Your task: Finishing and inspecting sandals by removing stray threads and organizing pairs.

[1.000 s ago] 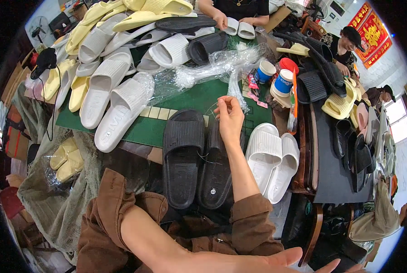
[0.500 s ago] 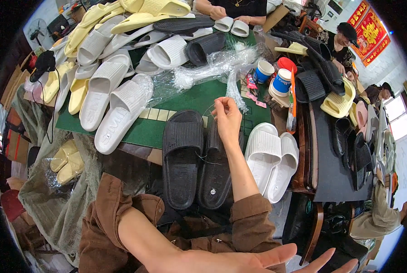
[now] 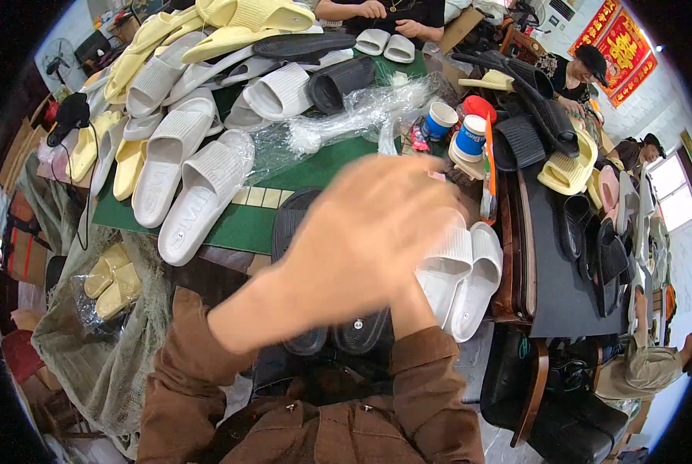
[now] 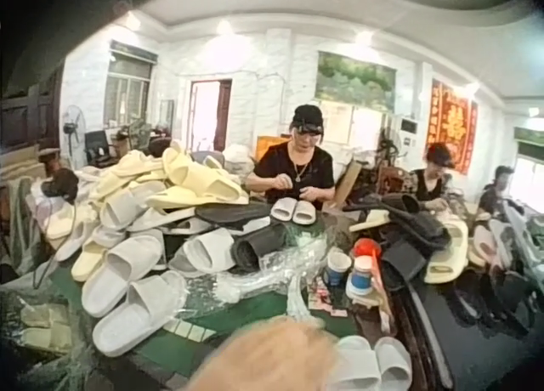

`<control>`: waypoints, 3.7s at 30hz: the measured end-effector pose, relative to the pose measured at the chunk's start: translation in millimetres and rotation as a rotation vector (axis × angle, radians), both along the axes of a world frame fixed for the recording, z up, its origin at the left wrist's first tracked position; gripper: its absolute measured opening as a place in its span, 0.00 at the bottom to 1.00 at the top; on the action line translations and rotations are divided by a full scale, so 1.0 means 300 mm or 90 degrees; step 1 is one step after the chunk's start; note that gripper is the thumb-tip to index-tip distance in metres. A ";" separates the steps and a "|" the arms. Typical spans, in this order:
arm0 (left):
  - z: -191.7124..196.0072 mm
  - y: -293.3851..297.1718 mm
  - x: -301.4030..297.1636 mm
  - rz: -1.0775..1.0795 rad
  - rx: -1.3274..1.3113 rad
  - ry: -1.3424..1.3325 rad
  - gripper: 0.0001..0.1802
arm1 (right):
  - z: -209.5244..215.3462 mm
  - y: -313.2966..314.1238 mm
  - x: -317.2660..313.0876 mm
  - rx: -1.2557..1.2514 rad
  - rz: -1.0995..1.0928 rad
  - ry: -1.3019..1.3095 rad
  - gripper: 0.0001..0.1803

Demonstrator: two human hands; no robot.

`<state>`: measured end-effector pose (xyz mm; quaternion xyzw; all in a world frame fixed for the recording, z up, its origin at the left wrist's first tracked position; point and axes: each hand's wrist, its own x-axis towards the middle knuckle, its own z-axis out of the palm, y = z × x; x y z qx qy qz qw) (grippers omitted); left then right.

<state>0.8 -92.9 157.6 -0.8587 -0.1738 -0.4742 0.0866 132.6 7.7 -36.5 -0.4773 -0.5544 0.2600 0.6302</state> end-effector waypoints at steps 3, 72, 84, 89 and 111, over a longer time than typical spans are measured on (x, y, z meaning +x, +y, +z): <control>-0.203 0.184 -0.100 0.113 -0.337 -0.063 0.13 | 0.131 -0.058 -0.086 -0.100 0.026 0.011 0.08; -0.486 0.299 -0.081 0.078 -0.570 -0.392 0.08 | 0.127 -0.054 -0.063 -0.088 0.108 -0.173 0.06; -0.490 0.297 -0.089 0.018 -0.601 -0.618 0.03 | 0.140 -0.066 -0.075 -0.027 0.079 -0.236 0.05; -0.490 0.293 -0.086 0.104 -0.548 -0.423 0.03 | 0.145 -0.071 -0.087 -0.020 0.074 -0.172 0.06; -0.466 0.269 -0.083 0.070 -0.486 -0.535 0.04 | 0.146 -0.077 -0.091 -0.011 0.024 -0.243 0.09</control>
